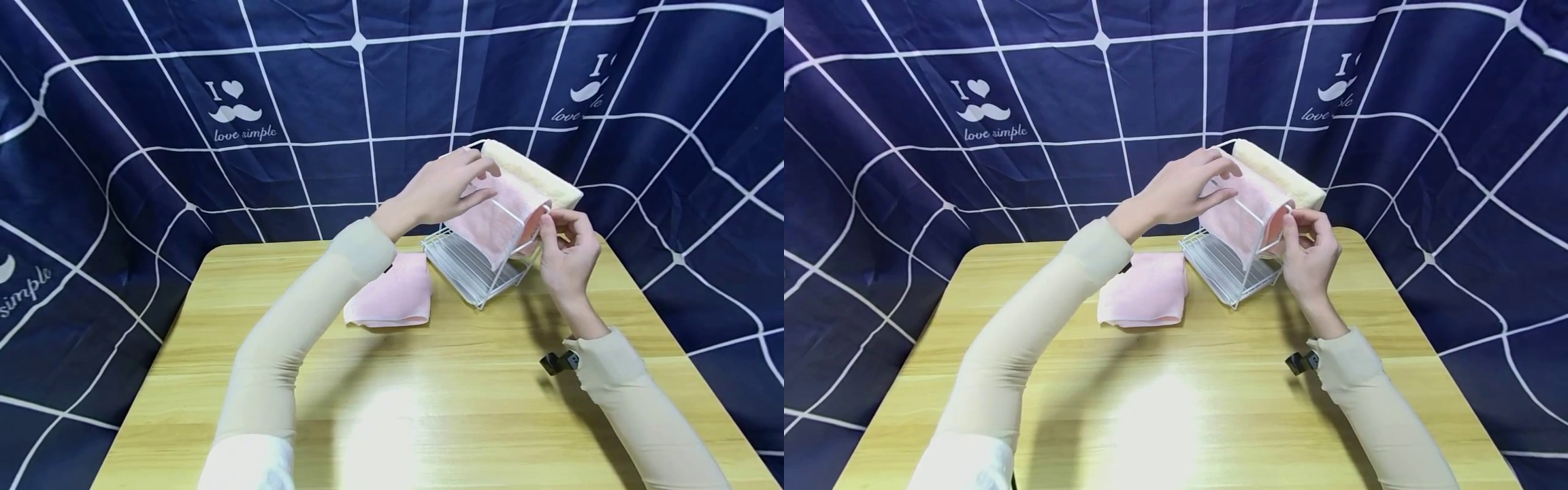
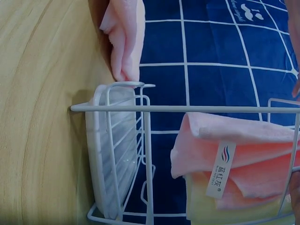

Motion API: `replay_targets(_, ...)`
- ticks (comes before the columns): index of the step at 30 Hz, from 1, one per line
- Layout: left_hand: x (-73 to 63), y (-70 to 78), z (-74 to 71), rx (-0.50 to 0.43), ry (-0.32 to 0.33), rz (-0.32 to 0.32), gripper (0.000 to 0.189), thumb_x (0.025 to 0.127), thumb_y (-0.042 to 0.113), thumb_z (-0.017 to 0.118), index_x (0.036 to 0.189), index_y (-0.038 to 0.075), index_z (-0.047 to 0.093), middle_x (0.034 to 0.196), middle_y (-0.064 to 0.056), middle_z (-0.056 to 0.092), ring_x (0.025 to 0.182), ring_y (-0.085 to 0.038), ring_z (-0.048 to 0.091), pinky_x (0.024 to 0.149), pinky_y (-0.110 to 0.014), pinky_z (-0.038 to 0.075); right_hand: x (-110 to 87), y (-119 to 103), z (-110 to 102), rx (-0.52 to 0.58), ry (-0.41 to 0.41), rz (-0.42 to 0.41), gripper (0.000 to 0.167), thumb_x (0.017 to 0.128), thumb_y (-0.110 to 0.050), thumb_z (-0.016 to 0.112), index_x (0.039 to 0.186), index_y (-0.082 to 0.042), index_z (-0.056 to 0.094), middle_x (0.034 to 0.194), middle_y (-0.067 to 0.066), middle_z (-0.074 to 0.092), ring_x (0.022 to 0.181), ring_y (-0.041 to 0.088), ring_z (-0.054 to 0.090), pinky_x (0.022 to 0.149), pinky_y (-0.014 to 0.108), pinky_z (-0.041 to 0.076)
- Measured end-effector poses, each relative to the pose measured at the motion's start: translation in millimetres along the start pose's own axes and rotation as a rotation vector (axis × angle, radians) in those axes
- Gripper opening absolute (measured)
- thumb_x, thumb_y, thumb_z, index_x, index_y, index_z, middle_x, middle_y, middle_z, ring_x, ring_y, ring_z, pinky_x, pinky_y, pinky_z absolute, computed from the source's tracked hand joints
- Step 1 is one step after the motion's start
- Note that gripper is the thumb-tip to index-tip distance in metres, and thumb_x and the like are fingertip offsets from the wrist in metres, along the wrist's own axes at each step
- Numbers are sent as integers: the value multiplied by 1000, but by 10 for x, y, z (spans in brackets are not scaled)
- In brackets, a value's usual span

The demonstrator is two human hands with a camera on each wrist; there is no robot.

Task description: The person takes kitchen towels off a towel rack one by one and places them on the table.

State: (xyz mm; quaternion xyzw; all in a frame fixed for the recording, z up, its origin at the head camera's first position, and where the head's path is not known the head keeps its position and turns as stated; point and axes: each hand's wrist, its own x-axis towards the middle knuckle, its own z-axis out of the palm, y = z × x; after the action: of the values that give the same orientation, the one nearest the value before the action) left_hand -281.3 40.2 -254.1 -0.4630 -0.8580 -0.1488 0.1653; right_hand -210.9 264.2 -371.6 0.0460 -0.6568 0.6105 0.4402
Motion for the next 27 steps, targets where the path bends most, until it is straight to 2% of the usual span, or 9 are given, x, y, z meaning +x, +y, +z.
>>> replay_targets(2,50,17,29,10,1,5,35,108,40,59,132,16,67,129,0,69,123,-16,65,105,-33,51,-3,-4,-4,-6,-5,-13,4,96,-5,72,100,-3,74,85,-17,68,71,-3,62,56,8,47)
replay_targets(6,136,18,105,27,-3,3,36,107,42,59,132,17,67,126,-1,69,122,-19,64,104,-34,50,-7,-20,-1,5,-6,-12,8,96,-5,72,98,-13,75,85,-17,68,71,-3,62,56,8,47)
replay_targets(12,239,-34,191,42,2,-25,36,108,43,57,132,18,68,120,-3,68,112,-20,63,99,-34,51,-16,-42,-3,3,-3,1,4,96,-5,73,99,-4,74,85,-15,68,71,-2,62,56,8,47)
replay_targets(16,306,-86,217,53,-15,-54,35,108,45,56,132,21,67,126,-2,66,119,-20,62,99,-36,53,-17,-37,-8,10,-1,0,9,96,-3,72,97,-11,75,85,-15,68,70,-2,62,55,8,46)
replay_targets(20,364,-127,227,41,-52,-69,34,108,44,57,133,22,67,131,-2,65,125,-21,60,104,-37,51,-18,-24,-6,18,-3,-10,12,96,-3,72,96,-14,74,84,-16,67,70,-3,62,55,8,47)
replay_targets(27,458,-153,213,7,-141,-107,30,107,40,60,131,25,68,137,-1,62,128,-18,58,104,-35,50,-11,-27,4,21,-8,-13,5,96,-4,73,98,-9,74,85,-14,68,70,-3,63,57,9,49)
